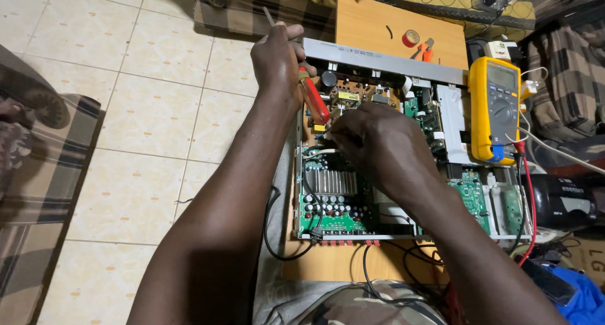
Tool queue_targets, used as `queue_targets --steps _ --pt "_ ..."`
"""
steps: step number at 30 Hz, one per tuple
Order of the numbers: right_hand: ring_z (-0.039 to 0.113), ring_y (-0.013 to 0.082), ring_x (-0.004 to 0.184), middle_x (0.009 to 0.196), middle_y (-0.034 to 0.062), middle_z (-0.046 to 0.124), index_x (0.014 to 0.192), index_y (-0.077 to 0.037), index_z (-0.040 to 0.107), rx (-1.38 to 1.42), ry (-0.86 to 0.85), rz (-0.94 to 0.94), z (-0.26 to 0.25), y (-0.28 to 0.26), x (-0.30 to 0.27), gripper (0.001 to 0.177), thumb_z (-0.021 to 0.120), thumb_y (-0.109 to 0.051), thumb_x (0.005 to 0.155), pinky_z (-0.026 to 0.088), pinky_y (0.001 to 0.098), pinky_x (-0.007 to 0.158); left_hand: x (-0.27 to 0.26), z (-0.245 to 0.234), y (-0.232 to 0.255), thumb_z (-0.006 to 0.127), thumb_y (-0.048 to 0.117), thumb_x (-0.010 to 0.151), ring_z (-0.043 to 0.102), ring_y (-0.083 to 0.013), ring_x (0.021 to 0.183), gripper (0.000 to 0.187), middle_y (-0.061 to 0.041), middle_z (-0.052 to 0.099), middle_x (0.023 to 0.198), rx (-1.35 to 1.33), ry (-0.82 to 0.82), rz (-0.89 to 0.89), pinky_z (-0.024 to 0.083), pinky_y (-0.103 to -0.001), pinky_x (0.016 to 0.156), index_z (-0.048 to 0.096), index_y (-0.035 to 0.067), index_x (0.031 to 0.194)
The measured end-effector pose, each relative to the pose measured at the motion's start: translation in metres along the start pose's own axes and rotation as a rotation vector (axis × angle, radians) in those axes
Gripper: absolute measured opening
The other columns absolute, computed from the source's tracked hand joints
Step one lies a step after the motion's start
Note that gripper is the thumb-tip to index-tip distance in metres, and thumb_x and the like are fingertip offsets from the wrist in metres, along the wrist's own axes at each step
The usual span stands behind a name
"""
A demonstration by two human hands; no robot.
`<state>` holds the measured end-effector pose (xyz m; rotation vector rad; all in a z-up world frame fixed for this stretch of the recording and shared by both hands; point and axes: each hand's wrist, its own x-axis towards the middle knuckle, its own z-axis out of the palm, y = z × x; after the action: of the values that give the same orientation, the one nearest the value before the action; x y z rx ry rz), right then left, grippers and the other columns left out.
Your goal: Repairing an electronic device by testing components with a multimeter and using a screwdriver
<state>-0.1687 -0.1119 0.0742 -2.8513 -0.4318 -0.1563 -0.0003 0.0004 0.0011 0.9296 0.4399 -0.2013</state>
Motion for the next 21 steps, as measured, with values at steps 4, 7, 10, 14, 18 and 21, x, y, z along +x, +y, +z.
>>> queue_targets --steps 4,7,10,14,18,21 --pt "0.075 0.0264 0.081 0.102 0.0134 0.078 0.106 -0.008 0.079 0.076 0.008 0.015 -0.012 -0.005 0.004 0.017 0.073 -0.021 0.097 0.059 0.0372 0.068 0.0 -0.001 -0.002 0.043 0.027 0.1 0.049 -0.0267 0.033 0.046 -0.008 0.05 0.059 -0.011 -0.027 0.028 0.043 -0.036 0.037 0.075 -0.006 0.105" --pt "0.054 0.0087 0.064 0.076 -0.0018 0.064 0.097 -0.016 0.065 0.422 -0.015 0.509 -0.031 -0.008 0.003 0.014 0.077 -0.022 0.096 0.042 0.0237 0.053 -0.003 -0.002 0.0 0.044 0.028 0.099 0.05 -0.0269 0.034 0.047 -0.008 0.05 0.059 0.002 -0.011 0.02 0.043 -0.037 0.039 0.076 -0.005 0.105" --pt "0.061 0.0114 0.087 0.098 -0.0021 0.065 0.098 -0.018 0.057 0.466 0.061 0.735 -0.046 0.004 -0.002 0.018 0.073 -0.026 0.097 0.053 0.0257 0.073 -0.003 -0.002 -0.001 0.044 0.026 0.099 0.049 -0.0246 0.036 0.045 -0.008 0.051 0.06 0.012 -0.024 0.037 0.046 -0.037 0.039 0.076 -0.006 0.104" --pt "0.06 0.0116 0.075 0.092 -0.0003 0.058 0.107 -0.013 0.061 0.984 0.136 0.631 -0.045 0.036 -0.018 0.014 0.07 -0.016 0.097 0.047 0.0205 0.059 0.004 -0.002 -0.006 0.044 0.029 0.098 0.05 -0.0275 0.034 0.047 -0.009 0.051 0.06 -0.018 -0.045 0.041 0.044 -0.041 0.037 0.075 -0.006 0.105" --pt "0.072 0.015 0.086 0.101 0.0058 0.07 0.127 -0.01 0.063 1.251 0.179 0.712 -0.038 0.047 -0.029 0.038 0.069 -0.003 0.09 0.047 0.0136 0.057 0.007 -0.002 -0.009 0.043 0.029 0.098 0.051 -0.0278 0.033 0.048 -0.009 0.051 0.06 -0.005 -0.045 0.049 0.044 -0.042 0.038 0.075 -0.006 0.106" --pt "0.069 0.0099 0.094 0.088 -0.0035 0.069 0.13 -0.006 0.063 1.21 0.215 0.678 -0.032 0.044 -0.032 0.042 0.073 -0.006 0.088 0.057 0.0223 0.091 0.008 -0.002 -0.009 0.044 0.029 0.097 0.05 -0.0283 0.034 0.048 -0.009 0.05 0.059 -0.01 -0.046 0.055 0.043 -0.038 0.036 0.075 -0.007 0.104"
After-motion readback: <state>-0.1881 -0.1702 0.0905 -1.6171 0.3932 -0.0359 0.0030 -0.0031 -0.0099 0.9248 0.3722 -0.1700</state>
